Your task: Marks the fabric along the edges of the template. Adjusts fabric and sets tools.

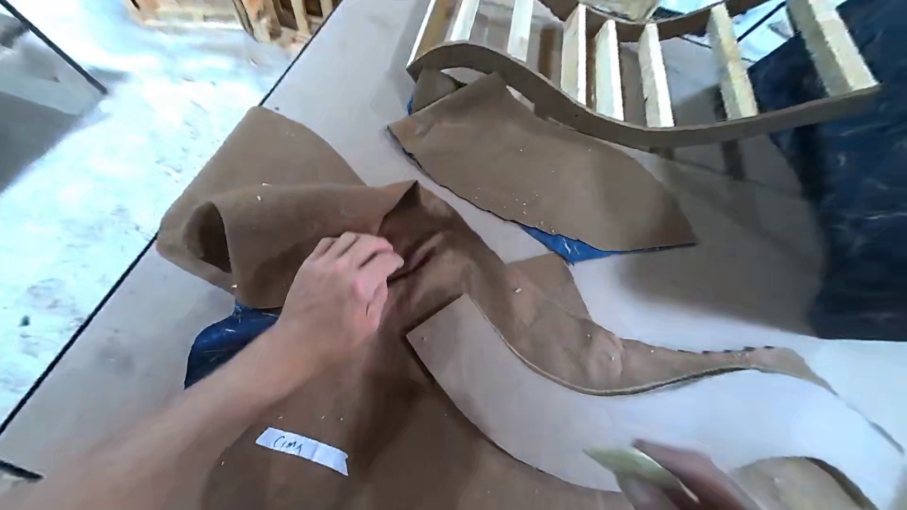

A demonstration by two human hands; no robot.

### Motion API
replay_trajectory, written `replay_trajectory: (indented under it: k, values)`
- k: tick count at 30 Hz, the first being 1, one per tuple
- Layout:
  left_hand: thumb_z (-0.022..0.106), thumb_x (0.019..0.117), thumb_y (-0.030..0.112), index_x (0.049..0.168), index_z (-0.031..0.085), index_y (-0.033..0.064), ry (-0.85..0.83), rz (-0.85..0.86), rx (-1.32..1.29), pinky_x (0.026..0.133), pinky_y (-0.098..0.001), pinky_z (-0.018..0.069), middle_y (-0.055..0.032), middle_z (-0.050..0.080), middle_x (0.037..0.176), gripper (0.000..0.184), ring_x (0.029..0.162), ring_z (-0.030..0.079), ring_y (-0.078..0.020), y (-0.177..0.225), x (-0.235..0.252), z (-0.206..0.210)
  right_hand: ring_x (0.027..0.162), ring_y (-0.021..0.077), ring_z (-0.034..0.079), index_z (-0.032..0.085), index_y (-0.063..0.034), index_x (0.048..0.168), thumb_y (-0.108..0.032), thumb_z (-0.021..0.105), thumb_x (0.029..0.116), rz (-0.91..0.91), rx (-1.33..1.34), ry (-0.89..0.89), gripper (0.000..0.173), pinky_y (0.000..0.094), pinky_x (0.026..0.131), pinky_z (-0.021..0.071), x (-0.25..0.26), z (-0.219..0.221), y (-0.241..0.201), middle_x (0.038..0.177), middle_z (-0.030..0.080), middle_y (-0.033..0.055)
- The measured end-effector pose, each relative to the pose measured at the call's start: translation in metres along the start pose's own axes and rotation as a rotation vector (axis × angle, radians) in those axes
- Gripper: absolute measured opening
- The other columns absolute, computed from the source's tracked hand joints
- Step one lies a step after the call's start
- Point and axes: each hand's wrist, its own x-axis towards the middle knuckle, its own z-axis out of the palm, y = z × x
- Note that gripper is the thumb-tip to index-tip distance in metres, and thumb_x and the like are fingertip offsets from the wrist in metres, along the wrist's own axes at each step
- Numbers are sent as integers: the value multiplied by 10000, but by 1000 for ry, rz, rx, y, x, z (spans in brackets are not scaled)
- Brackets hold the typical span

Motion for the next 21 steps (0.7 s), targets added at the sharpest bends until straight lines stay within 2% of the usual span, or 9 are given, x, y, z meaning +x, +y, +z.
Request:
replay_trajectory:
  k: [2, 3, 5, 7, 9, 12, 21]
  values:
    - [563, 958, 221, 1069, 763, 152, -26, 7, -4, 1026, -559, 493, -76, 689, 1259, 239, 1240, 618, -298, 12, -34, 3, 941, 63, 688, 752, -216, 1128, -182, 720, 955, -111, -175, -120, 180, 252, 781, 611, 44, 29, -10, 1082, 722, -45]
    - [585, 951, 251, 1057, 773, 172, -52, 23, 7, 1063, -582, 456, -68, 672, 1312, 230, 1297, 582, -305, 16, -48, 9, 911, 66, 688, 767, -217, 1081, -208, 711, 953, -180, -254, -149, 140, 257, 760, 601, 65, 45, -11, 1039, 736, -44]
    - [547, 981, 332, 1133, 776, 204, -129, 42, 55, 1170, -621, 334, -73, 587, 1468, 303, 1434, 468, -317, 14, -65, 23, 911, 57, 689, 777, -225, 1051, -238, 664, 966, -316, -354, -247, 142, 266, 769, 601, 103, 77, -8, 1010, 740, -77]
    - [506, 1002, 385, 1235, 742, 237, -171, 71, 55, 1198, -650, 265, -98, 534, 1525, 364, 1475, 414, -339, 0, -69, 30, 963, 43, 674, 774, -211, 1082, -195, 636, 959, -403, -385, -388, 185, 258, 821, 592, 132, 105, -3, 1041, 726, -91]
    - [484, 1010, 411, 1289, 712, 244, -174, 119, 6, 1197, -659, 257, -114, 539, 1517, 398, 1466, 426, -349, -15, -70, 32, 976, 58, 674, 778, -156, 1083, -128, 643, 937, -470, -377, -495, 201, 257, 847, 589, 149, 125, 6, 1054, 726, -51]
    - [436, 1010, 460, 1325, 683, 283, -193, 111, -61, 1214, -629, 257, -82, 528, 1529, 437, 1479, 408, -322, -25, -71, 36, 992, 83, 680, 773, -109, 1082, -79, 648, 930, -523, -349, -597, 199, 274, 879, 589, 163, 139, 22, 1054, 730, -9]
    - [405, 1010, 449, 1315, 703, 244, -170, 158, -23, 1214, -623, 251, -115, 526, 1531, 474, 1477, 405, -357, -25, -73, 36, 1029, 100, 686, 762, -81, 1108, -110, 674, 940, -624, -322, -760, 193, 269, 912, 588, 187, 137, 39, 1070, 731, 16]
